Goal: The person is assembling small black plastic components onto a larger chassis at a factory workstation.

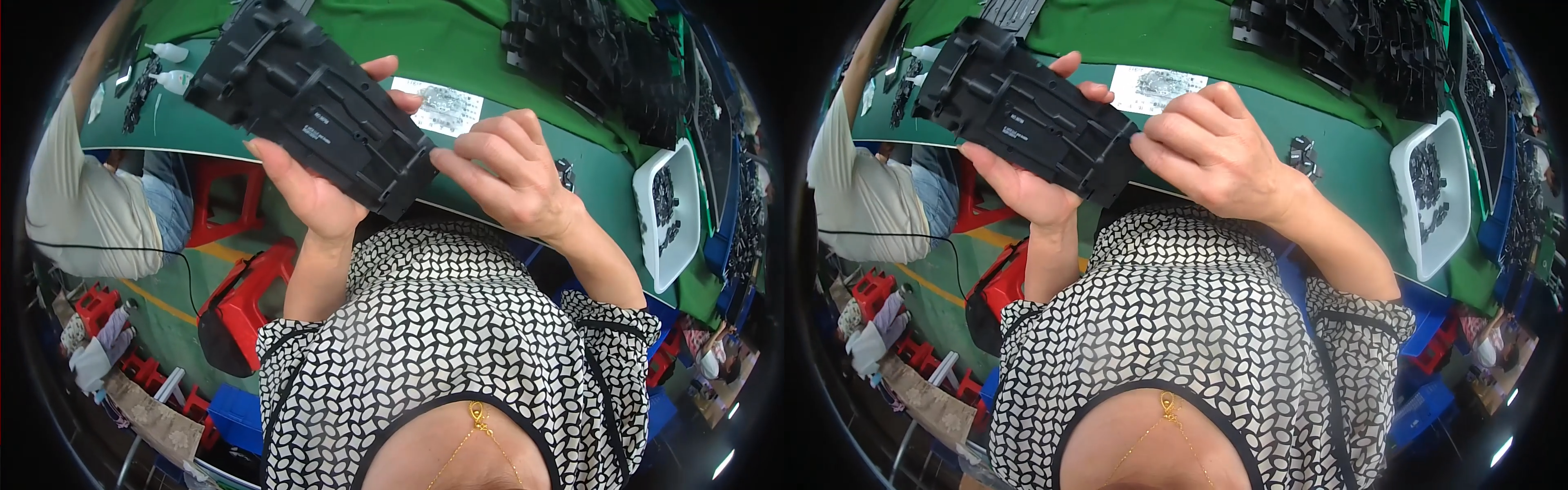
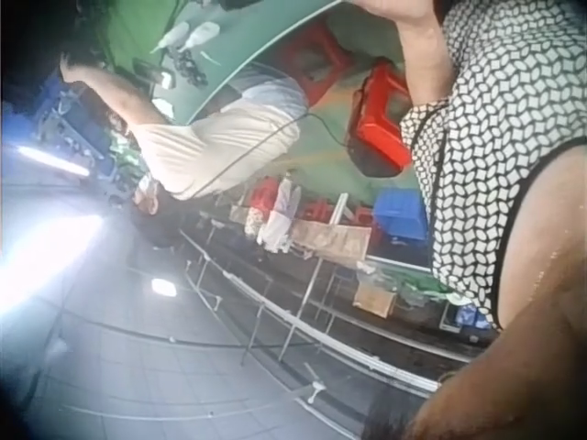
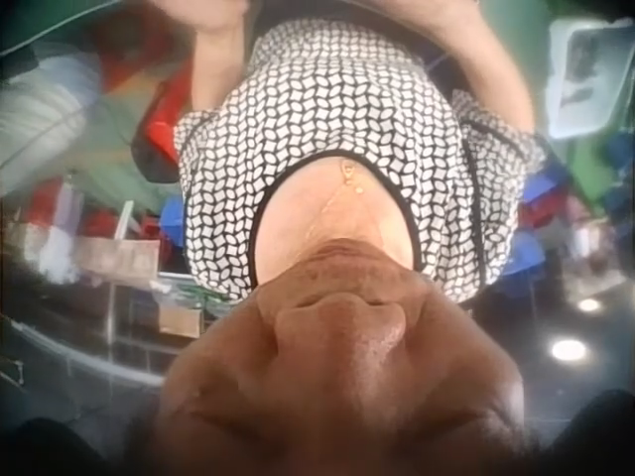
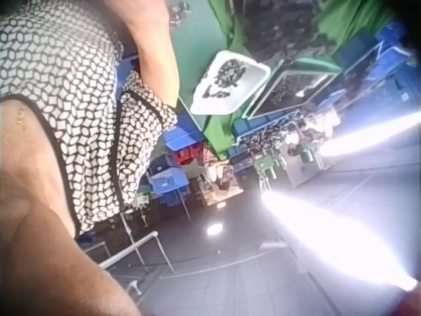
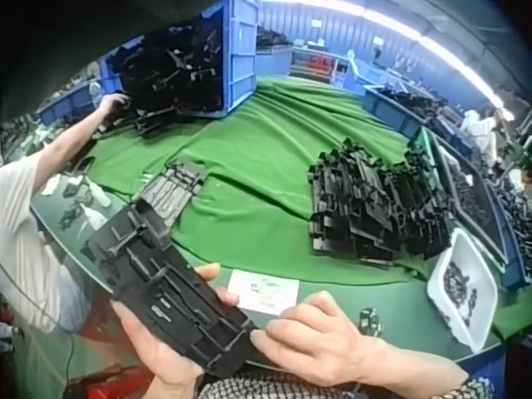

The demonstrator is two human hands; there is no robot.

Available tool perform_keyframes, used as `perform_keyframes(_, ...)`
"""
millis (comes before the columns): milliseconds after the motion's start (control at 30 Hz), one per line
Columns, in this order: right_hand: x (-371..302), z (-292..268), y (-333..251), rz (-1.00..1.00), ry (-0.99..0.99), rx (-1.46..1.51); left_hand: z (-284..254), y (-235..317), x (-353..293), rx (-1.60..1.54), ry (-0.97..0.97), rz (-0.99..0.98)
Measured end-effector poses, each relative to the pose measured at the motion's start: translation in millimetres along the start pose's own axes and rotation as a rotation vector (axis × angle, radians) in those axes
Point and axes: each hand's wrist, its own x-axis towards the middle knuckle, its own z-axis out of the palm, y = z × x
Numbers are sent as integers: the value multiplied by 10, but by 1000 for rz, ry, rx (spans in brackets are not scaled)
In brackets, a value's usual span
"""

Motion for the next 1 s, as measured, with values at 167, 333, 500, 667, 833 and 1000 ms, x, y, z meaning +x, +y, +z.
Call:
perform_keyframes(167, -85, -59, -220, 681, 205, 462, 62, 25, -27, -60, 36, 84)
perform_keyframes(333, -73, -86, -383, 1208, -37, 1120, 121, 132, -58, -90, -99, -19)
perform_keyframes(500, -112, 25, -412, 1231, 93, 1231, 218, 183, -46, -152, -182, -165)
perform_keyframes(667, -101, 4, -425, 1239, 114, 1254, 268, 156, -45, -166, -160, -181)
perform_keyframes(833, -92, -27, -422, 1254, 118, 1258, 322, 107, -54, -106, -138, -104)
perform_keyframes(1000, -138, -5, -409, 1203, 79, 1266, 176, 72, -71, 16, -102, -84)
